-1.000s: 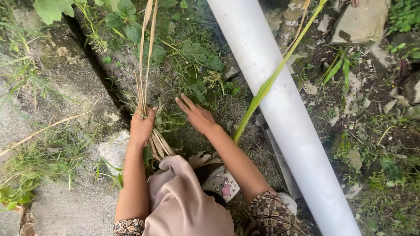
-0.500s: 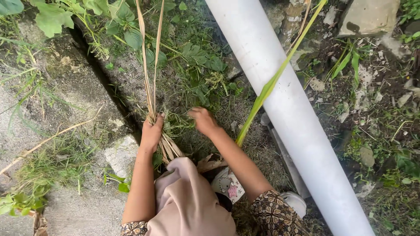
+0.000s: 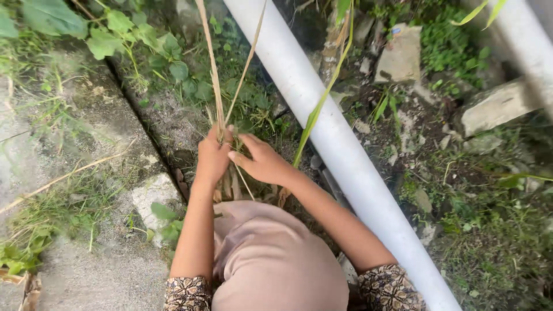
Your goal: Pulling out weeds and dry grass from a patch of ground next to a wall.
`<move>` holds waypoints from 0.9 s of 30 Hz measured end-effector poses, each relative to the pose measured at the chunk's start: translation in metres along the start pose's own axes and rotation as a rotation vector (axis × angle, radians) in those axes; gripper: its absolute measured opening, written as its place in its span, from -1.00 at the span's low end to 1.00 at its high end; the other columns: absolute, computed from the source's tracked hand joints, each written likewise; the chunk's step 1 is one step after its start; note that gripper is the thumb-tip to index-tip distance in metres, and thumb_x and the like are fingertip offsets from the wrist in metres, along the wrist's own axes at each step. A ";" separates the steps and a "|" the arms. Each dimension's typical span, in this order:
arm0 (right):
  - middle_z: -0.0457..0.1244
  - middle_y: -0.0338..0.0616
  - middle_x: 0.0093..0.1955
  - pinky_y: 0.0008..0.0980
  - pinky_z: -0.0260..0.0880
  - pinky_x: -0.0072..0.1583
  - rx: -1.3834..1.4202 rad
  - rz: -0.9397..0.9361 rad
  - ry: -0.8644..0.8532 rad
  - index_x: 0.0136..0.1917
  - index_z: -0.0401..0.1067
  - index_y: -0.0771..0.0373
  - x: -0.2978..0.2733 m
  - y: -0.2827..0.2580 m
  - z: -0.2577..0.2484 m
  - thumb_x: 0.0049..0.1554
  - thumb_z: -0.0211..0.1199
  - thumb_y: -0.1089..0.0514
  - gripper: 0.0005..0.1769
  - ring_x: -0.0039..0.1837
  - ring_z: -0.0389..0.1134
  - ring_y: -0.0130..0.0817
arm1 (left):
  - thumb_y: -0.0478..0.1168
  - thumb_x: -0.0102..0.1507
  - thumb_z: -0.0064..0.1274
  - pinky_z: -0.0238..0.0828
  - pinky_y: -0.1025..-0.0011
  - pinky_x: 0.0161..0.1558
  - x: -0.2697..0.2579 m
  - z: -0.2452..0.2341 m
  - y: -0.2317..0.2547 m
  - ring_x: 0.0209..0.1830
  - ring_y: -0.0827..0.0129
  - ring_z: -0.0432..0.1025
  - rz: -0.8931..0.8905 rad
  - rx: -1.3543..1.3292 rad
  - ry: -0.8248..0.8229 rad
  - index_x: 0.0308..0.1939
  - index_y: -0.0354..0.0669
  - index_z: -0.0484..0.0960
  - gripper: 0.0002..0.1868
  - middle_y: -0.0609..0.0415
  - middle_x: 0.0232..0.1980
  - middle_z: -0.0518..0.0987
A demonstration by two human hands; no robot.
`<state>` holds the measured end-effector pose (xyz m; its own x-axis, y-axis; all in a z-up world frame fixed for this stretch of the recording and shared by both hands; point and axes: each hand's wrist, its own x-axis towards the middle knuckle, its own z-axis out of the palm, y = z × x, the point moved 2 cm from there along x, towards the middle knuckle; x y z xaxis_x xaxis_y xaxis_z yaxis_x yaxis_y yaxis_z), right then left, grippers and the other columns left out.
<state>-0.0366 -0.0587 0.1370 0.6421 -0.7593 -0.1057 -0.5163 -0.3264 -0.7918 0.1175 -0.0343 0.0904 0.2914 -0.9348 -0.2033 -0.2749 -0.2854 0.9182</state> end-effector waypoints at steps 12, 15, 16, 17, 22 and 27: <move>0.16 0.28 0.47 -0.15 0.29 0.38 -0.303 -0.175 -0.474 0.62 -0.10 0.31 -0.010 -0.329 0.080 0.16 0.17 -0.22 -0.02 0.41 0.31 0.00 | -0.35 0.27 0.07 0.47 0.07 -0.38 -0.212 -0.266 0.073 -0.29 -0.08 0.55 0.111 0.824 0.853 0.06 -0.08 0.63 -0.72 -0.14 -0.13 0.53; 0.04 0.32 0.58 -0.12 0.19 0.45 -0.315 -0.513 -0.478 0.60 -0.04 0.36 -0.001 -0.330 0.160 0.22 0.23 -0.12 -0.11 0.54 0.15 0.09 | -0.32 0.25 0.06 0.48 0.15 -0.41 -0.260 -0.307 0.024 -0.36 0.01 0.54 -0.030 0.949 1.049 0.20 -0.07 0.63 -0.59 -0.11 -0.14 0.51; 0.04 0.32 0.58 -0.12 0.19 0.45 -0.310 -0.530 -0.502 0.60 -0.04 0.36 -0.008 -0.333 0.183 0.22 0.23 -0.12 -0.11 0.54 0.15 0.09 | -0.32 0.25 0.06 0.48 0.15 -0.41 -0.271 -0.317 0.003 -0.36 0.01 0.54 -0.059 0.955 1.063 0.20 -0.07 0.63 -0.59 -0.11 -0.14 0.51; 0.02 0.28 0.61 -0.14 0.21 0.46 -0.291 -0.521 -0.514 0.61 -0.04 0.35 -0.014 -0.334 0.205 0.19 0.19 -0.06 -0.13 0.53 0.18 0.06 | -0.31 0.32 0.05 0.48 0.10 -0.36 -0.280 -0.326 -0.018 -0.27 -0.03 0.52 -0.157 0.952 1.059 0.24 -0.05 0.61 -0.61 -0.13 -0.05 0.49; -0.17 0.35 0.64 -0.07 -0.03 0.56 -0.463 -0.644 -0.568 0.62 -0.18 0.40 -0.023 -0.297 0.276 0.20 0.24 0.00 -0.05 0.65 -0.10 0.20 | -0.25 0.23 0.13 0.49 -0.13 -0.30 -0.308 -0.334 -0.078 0.07 -0.32 0.36 -0.307 0.865 0.974 0.40 0.06 0.50 -0.39 -0.34 0.30 0.35; -0.33 0.20 0.71 -0.05 -0.05 0.54 -0.737 -0.352 -0.656 0.64 -0.22 0.25 -0.040 -0.299 0.247 0.17 0.16 0.00 -0.07 0.63 -0.13 0.09 | 0.10 0.14 0.31 0.25 -0.47 0.14 -0.299 -0.299 -0.090 0.50 -0.43 -0.03 -0.463 0.780 0.477 0.31 0.13 0.47 -0.32 -0.17 0.50 0.17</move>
<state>0.2318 0.2082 0.2290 0.8910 -0.1725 -0.4199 -0.3164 -0.8993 -0.3020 0.3295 0.3341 0.1703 0.8076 -0.5652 -0.1685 -0.5129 -0.8141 0.2723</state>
